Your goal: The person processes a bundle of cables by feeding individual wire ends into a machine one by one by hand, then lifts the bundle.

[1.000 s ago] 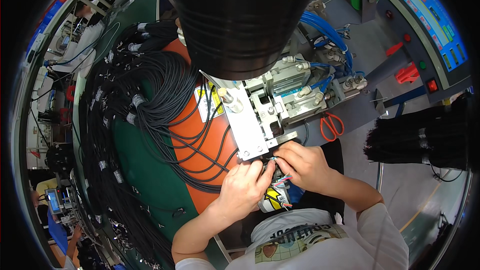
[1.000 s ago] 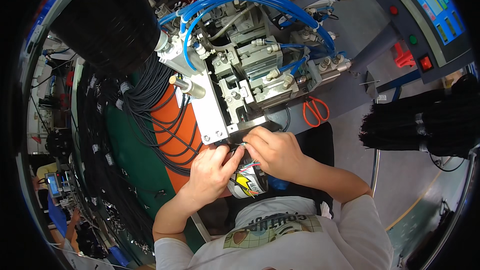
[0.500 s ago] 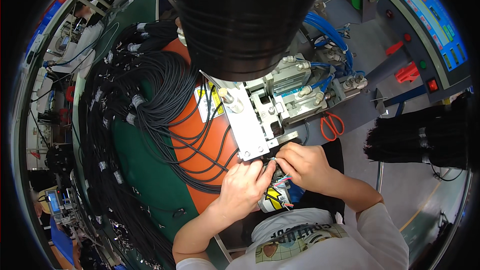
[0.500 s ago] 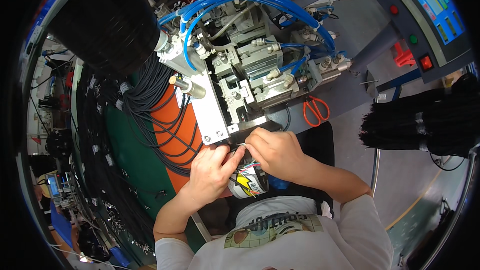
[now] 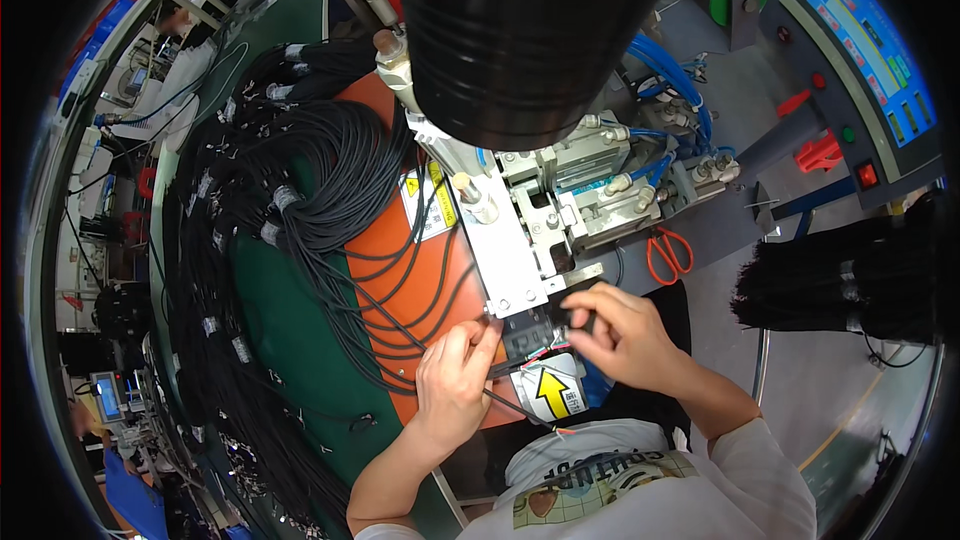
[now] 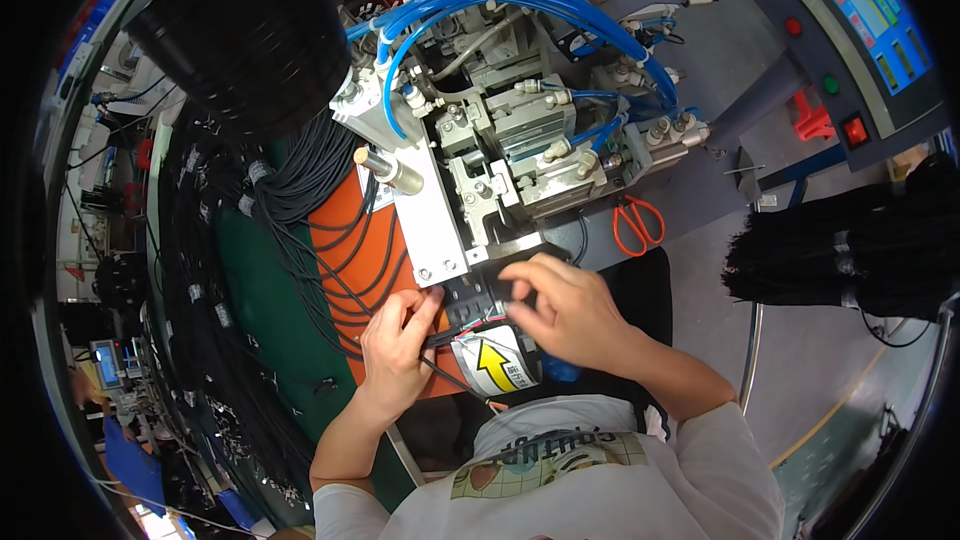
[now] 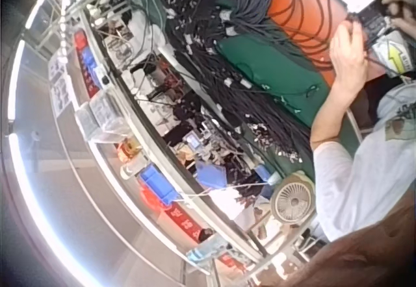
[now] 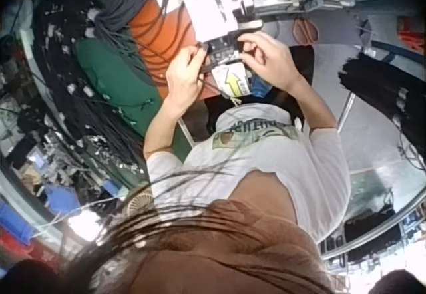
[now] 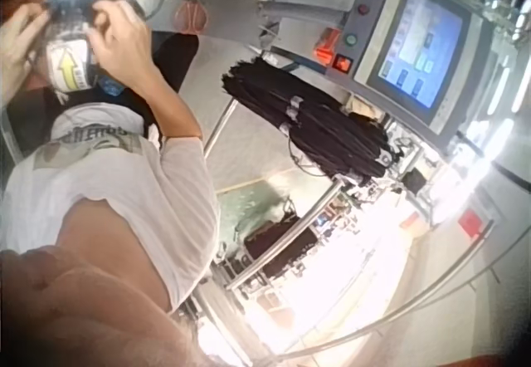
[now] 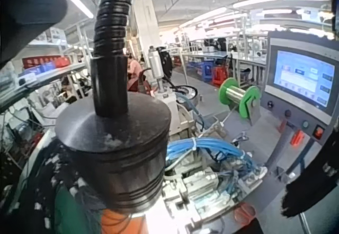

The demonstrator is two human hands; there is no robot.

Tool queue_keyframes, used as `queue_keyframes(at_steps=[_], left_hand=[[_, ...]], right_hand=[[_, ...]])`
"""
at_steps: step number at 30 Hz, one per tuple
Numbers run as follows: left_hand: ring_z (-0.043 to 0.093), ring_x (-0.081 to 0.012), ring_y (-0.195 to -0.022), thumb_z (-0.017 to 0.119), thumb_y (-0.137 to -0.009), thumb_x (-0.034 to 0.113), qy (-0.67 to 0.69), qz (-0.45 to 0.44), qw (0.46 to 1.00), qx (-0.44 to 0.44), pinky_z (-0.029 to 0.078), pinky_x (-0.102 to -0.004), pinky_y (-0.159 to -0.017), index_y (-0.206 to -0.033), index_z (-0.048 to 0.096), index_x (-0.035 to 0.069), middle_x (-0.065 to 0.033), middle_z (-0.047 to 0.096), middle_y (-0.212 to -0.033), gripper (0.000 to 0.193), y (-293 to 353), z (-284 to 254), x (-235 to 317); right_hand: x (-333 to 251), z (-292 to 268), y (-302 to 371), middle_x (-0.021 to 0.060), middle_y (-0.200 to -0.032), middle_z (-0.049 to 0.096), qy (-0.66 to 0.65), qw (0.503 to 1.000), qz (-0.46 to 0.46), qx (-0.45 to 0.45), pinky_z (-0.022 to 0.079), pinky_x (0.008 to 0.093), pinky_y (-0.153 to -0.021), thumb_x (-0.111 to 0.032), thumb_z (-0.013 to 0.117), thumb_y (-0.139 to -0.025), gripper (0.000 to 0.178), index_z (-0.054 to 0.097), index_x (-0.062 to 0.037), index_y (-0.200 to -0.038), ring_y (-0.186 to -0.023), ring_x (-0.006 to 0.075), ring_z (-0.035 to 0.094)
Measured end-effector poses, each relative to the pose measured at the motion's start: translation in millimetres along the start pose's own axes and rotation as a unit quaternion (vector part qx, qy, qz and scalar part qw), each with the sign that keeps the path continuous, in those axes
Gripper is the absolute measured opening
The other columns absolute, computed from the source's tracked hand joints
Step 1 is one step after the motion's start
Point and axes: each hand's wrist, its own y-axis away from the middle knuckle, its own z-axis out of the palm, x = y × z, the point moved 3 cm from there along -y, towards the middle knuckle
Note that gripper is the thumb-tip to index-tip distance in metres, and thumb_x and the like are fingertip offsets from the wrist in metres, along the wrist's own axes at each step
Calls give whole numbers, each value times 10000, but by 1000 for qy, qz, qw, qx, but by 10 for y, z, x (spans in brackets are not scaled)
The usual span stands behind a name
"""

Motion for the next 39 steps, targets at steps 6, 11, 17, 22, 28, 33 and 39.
queue_keyframes(at_steps=[6,11,17,22,28,33,39], left_hand=[[628,-282,-671,708,-733,-5,207,29,978,-19,491,-361,-573,-1012,626,-1,-119,610,-797,291,-124,-46,95],[594,-211,-628,703,-714,19,193,97,976,24,448,-306,-508,-1028,647,-14,-102,620,-795,321,-116,-1,145],[561,-185,-575,664,-751,56,55,184,981,33,418,-312,-475,-1013,631,-28,-75,589,-756,277,-122,98,294],[548,-256,-512,713,-743,74,166,83,983,2,433,-344,-463,-843,585,0,-90,517,-664,178,-234,61,314],[557,-266,-496,690,-745,29,184,51,981,25,447,-353,-458,-835,595,-3,-101,527,-652,134,-212,86,294],[517,-223,-487,685,-722,1,199,63,977,35,394,-321,-436,-834,590,0,-81,485,-619,147,-234,99,262],[592,-272,-638,671,-672,-27,360,5,930,-81,462,-333,-548,-877,592,-7,-122,570,-734,221,-266,117,130]], right_hand=[[-4,102,52,63,-917,624,-246,966,-62,-55,438,210,-541,2,631,-851,197,628,0,-1048,-597,68,574],[152,194,57,80,-774,602,-564,793,189,-131,389,190,-449,-66,538,-945,158,611,60,-1005,-512,87,533],[104,146,37,27,-757,572,-481,842,191,-155,372,167,-475,-17,572,-898,108,570,24,-998,-529,47,511],[-16,248,115,61,-966,551,-400,916,-8,-36,426,174,-606,9,577,-863,319,546,10,-1181,-795,47,549],[-75,155,125,134,-990,577,-176,975,-128,42,499,294,-711,-8,607,-848,270,618,33,-1115,-860,198,612],[124,177,0,82,-966,623,-537,832,91,-106,497,213,-677,-33,577,-917,177,650,64,-1046,-778,115,624],[186,140,-34,78,-931,636,-526,826,123,-158,467,194,-559,-26,608,-897,165,663,50,-1032,-695,107,632]])
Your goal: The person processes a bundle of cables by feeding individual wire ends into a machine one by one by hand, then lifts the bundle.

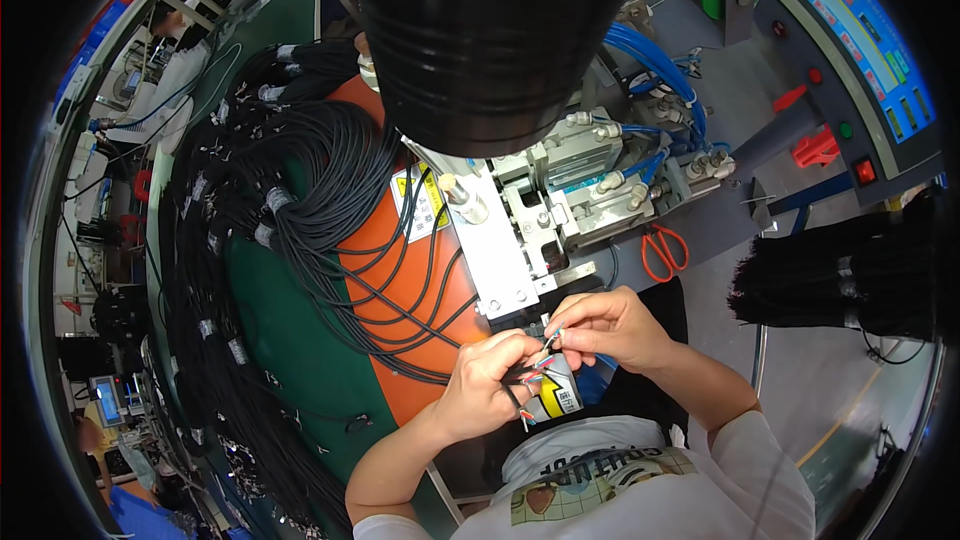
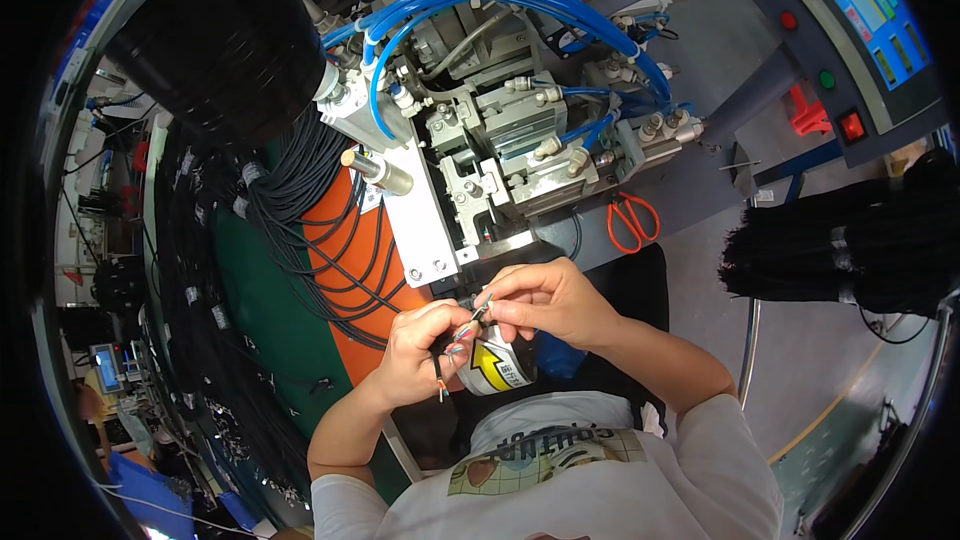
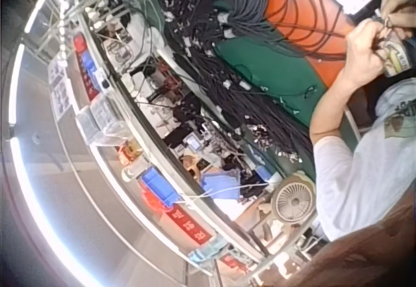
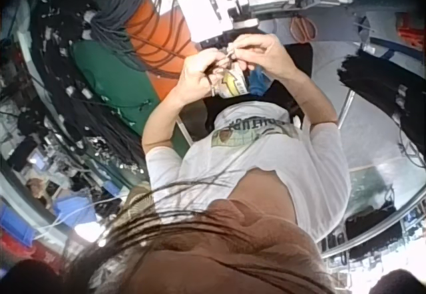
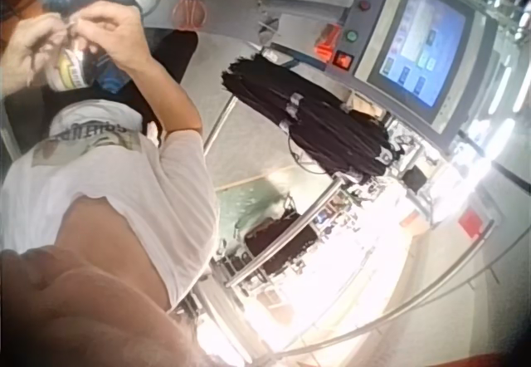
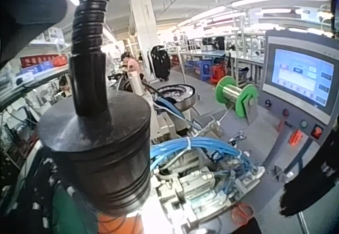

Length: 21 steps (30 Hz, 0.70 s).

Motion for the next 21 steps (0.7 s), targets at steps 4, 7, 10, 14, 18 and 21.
queue_keyframes(at_steps=[4,7,10,14,18,21], left_hand=[[584,-229,-609,666,-739,41,43,0,997,-58,456,-306,-545,-857,586,-6,-100,574,-710,150,-24,-29,-44],[582,-236,-598,666,-736,65,-76,23,996,-33,459,-323,-538,-847,591,2,-98,552,-679,148,-6,37,33],[559,-231,-577,697,-614,79,-315,82,945,20,448,-346,-525,-916,619,5,-85,532,-698,321,94,140,114],[566,-218,-677,640,-668,56,-344,79,935,34,462,-336,-585,-1067,618,-37,-83,514,-789,410,55,88,167],[563,-227,-738,637,-662,52,-323,49,945,9,462,-345,-606,-1153,598,-44,-93,503,-833,501,73,89,135],[550,-227,-713,631,-671,54,-328,37,944,-2,462,-339,-602,-1147,598,-40,-88,505,-837,486,34,70,132]], right_hand=[[-12,-33,-31,117,-909,643,25,1000,3,-9,463,210,-500,33,620,-845,127,674,54,-958,-628,128,629],[-67,7,-27,102,-870,638,259,959,-116,22,455,224,-490,22,653,-808,74,659,33,-881,-592,122,614],[-172,214,36,70,-771,580,595,755,-263,88,452,294,-475,-20,668,-747,81,597,-24,-785,-532,190,578],[-181,215,4,75,-742,552,650,719,-229,92,449,339,-471,-56,648,-766,70,594,-23,-793,-535,244,573],[-139,188,14,82,-760,563,622,742,-227,104,457,340,-484,-58,655,-768,81,594,-16,-800,-552,254,582],[-124,186,10,85,-767,568,627,734,-236,111,463,337,-495,-41,655,-770,78,602,-9,-818,-568,249,589]])
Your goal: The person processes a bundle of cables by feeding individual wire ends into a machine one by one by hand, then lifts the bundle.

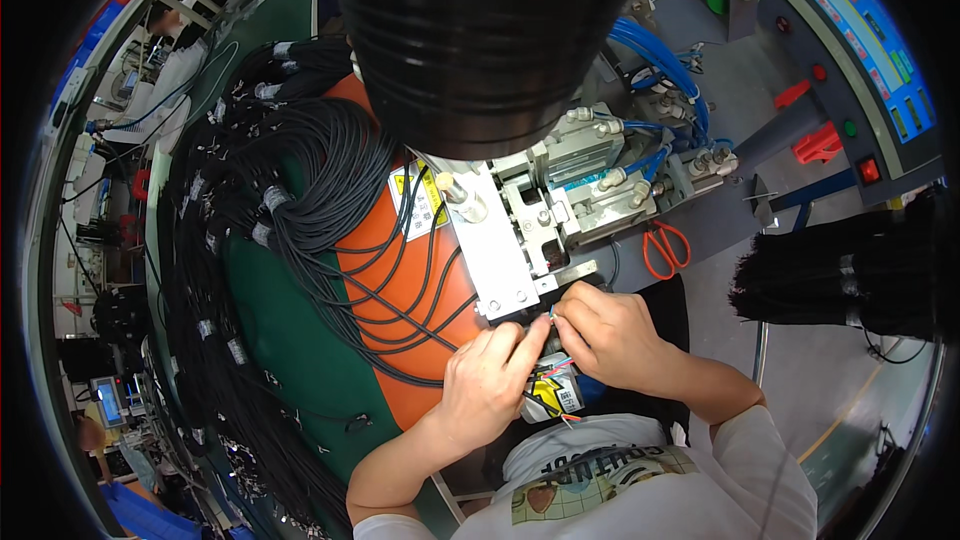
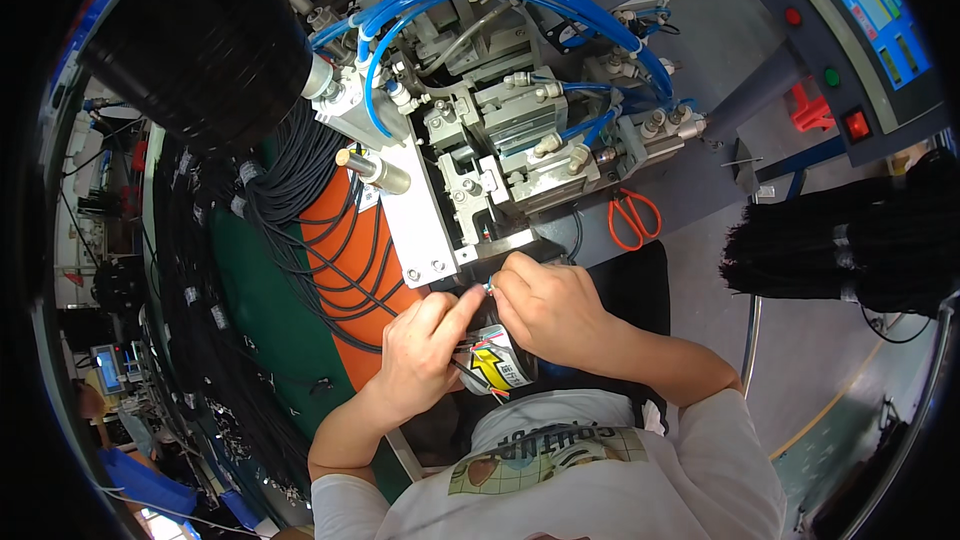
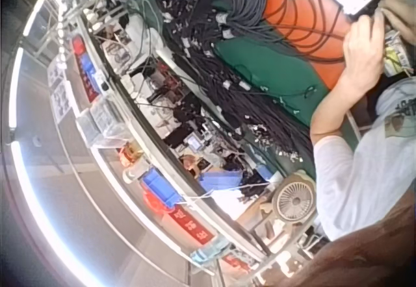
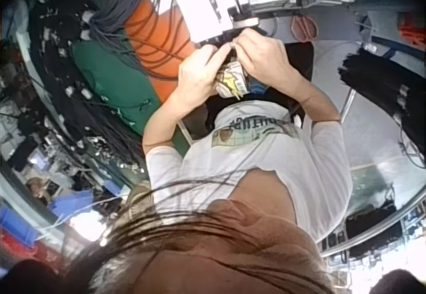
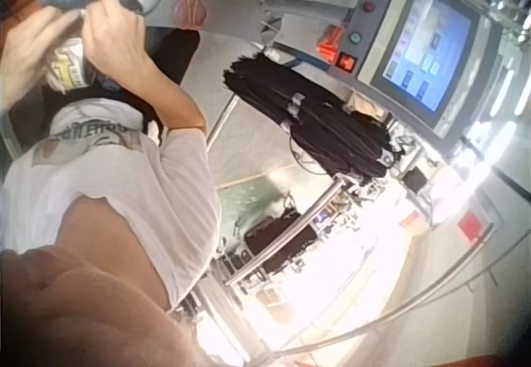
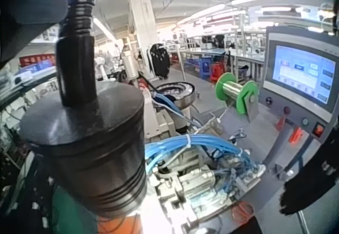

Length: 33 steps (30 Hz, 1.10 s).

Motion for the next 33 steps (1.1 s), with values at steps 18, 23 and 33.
queue_keyframes(at_steps=[18,23,33], left_hand=[[510,-197,-702,621,-648,144,-116,98,987,-53,444,-304,-598,-1207,582,-32,-66,478,-821,588,-51,-17,82],[532,-207,-760,607,-735,106,-75,91,992,-54,445,-313,-609,-1152,596,-27,-76,500,-881,438,-58,-28,9],[558,-241,-758,629,-690,24,-51,48,997,-10,452,-334,-653,-1126,648,59,-84,558,-906,438,-4,-27,-35]], right_hand=[[-53,-22,-24,58,-770,555,100,993,-31,-51,465,313,-496,-72,673,-755,106,631,-18,-837,-556,206,588],[18,-10,-30,74,-789,613,-27,1000,-8,7,473,345,-481,-63,667,-791,88,640,-26,-866,-575,253,612],[115,-10,-92,130,-728,636,-59,994,70,-55,491,419,-537,-77,629,-785,79,618,-15,-832,-609,327,622]])
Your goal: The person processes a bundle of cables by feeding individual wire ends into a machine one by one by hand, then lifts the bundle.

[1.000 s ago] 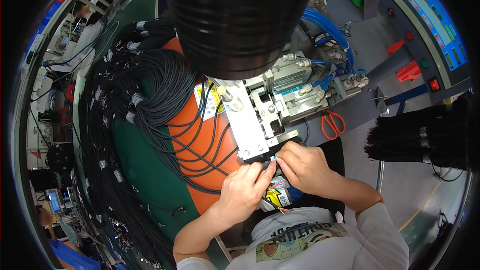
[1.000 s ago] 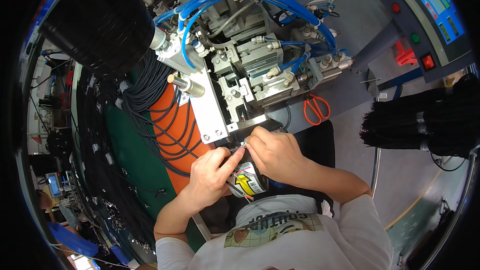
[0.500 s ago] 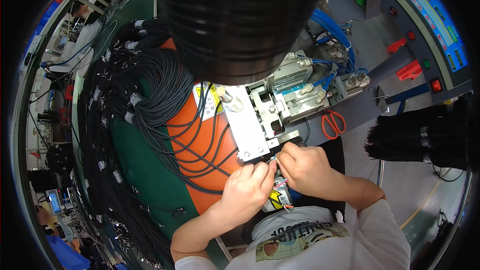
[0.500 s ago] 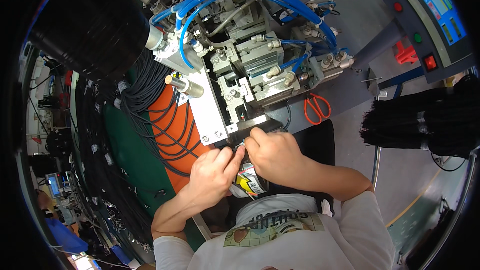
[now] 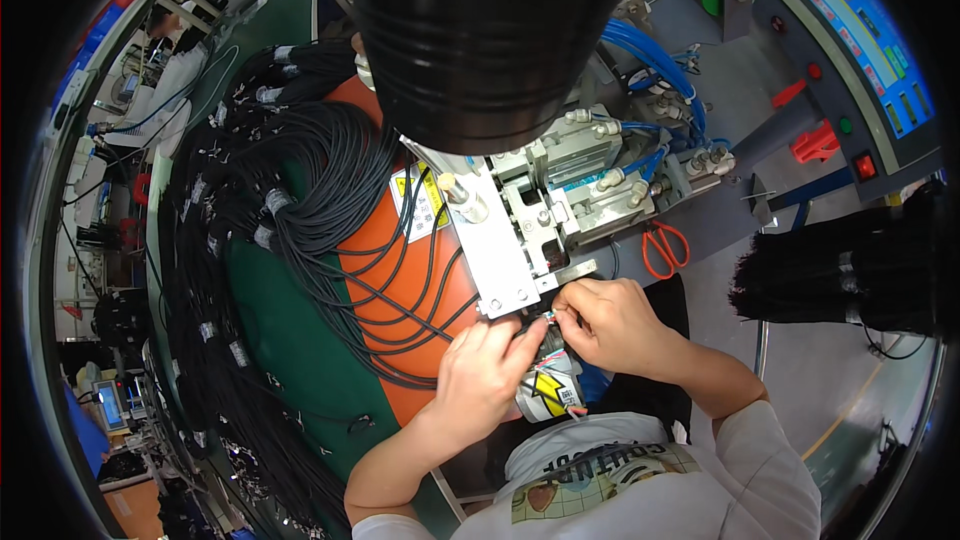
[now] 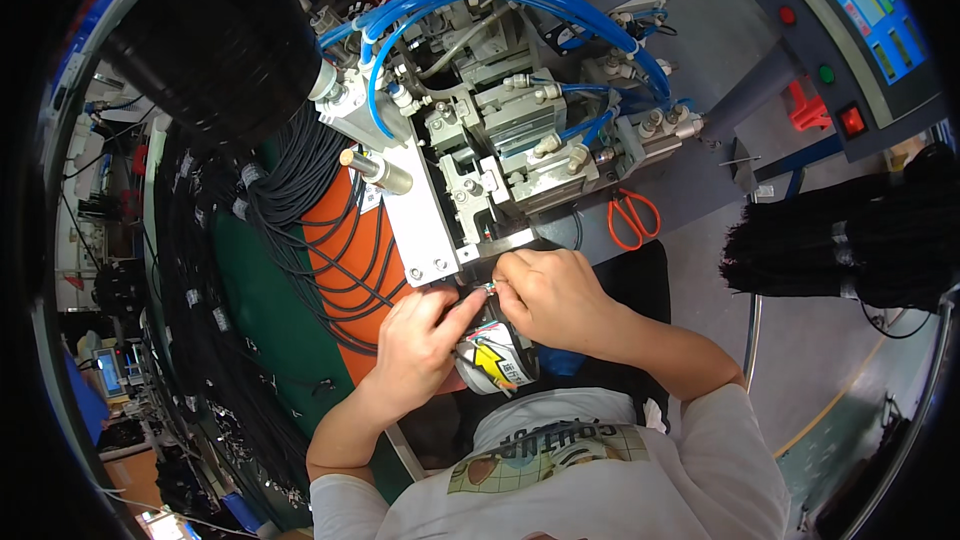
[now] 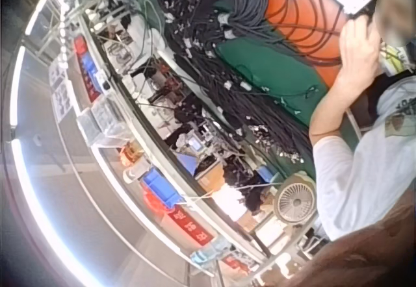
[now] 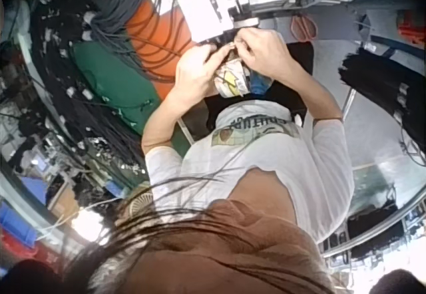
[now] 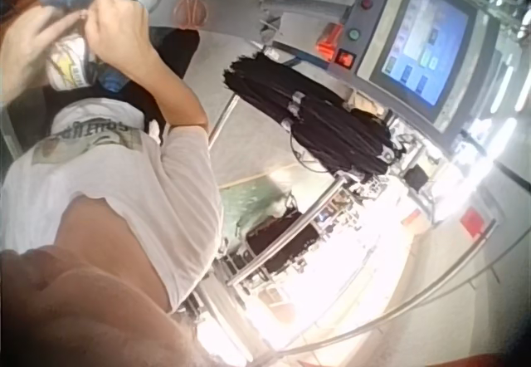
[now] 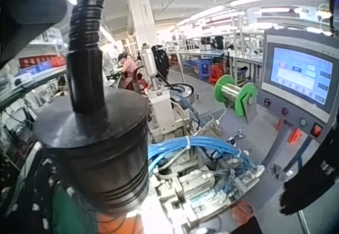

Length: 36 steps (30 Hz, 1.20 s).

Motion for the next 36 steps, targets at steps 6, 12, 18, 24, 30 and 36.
queue_keyframes(at_steps=[6,12,18,24,30,36], left_hand=[[574,-275,-894,640,-651,-14,38,-50,993,100,433,-364,-752,-1012,669,15,-107,596,-948,363,262,-20,-172],[589,-265,-826,685,-682,-1,13,-81,993,87,442,-356,-718,-1020,614,8,-106,595,-905,345,253,-11,-168],[630,-255,-643,715,-698,2,253,-52,961,98,486,-341,-544,-975,608,-2,-110,630,-812,296,225,-52,-136],[618,-234,-622,694,-674,-16,249,15,964,92,484,-326,-520,-1015,627,-12,-110,643,-863,348,128,-54,-49],[557,-217,-532,688,-686,63,64,55,989,119,420,-324,-464,-996,624,-22,-87,587,-727,327,42,3,96],[519,-270,-490,666,-762,38,211,-57,971,100,420,-366,-452,-727,517,19,-99,504,-639,154,3,33,42]], right_hand=[[64,27,36,115,-745,640,-62,997,40,-11,488,381,-533,-97,651,-794,91,623,-22,-837,-587,300,627],[-240,-54,106,80,-879,633,-83,995,-46,20,513,321,-593,-118,673,-822,164,652,-36,-962,-720,251,646],[-115,50,103,71,-892,661,-372,926,8,-71,450,208,-498,-65,617,-894,146,653,-6,-1022,-603,92,622],[-7,74,129,72,-818,630,-611,752,182,-170,365,159,-431,-83,578,-926,140,607,25,-1011,-545,59,579],[-66,142,140,59,-813,613,-620,746,201,-133,428,171,-534,-27,563,-909,129,554,13,-1032,-690,70,608],[-361,173,295,165,-1091,544,-35,972,-155,172,506,363,-766,-11,620,-803,427,543,15,-1223,-917,292,598]])
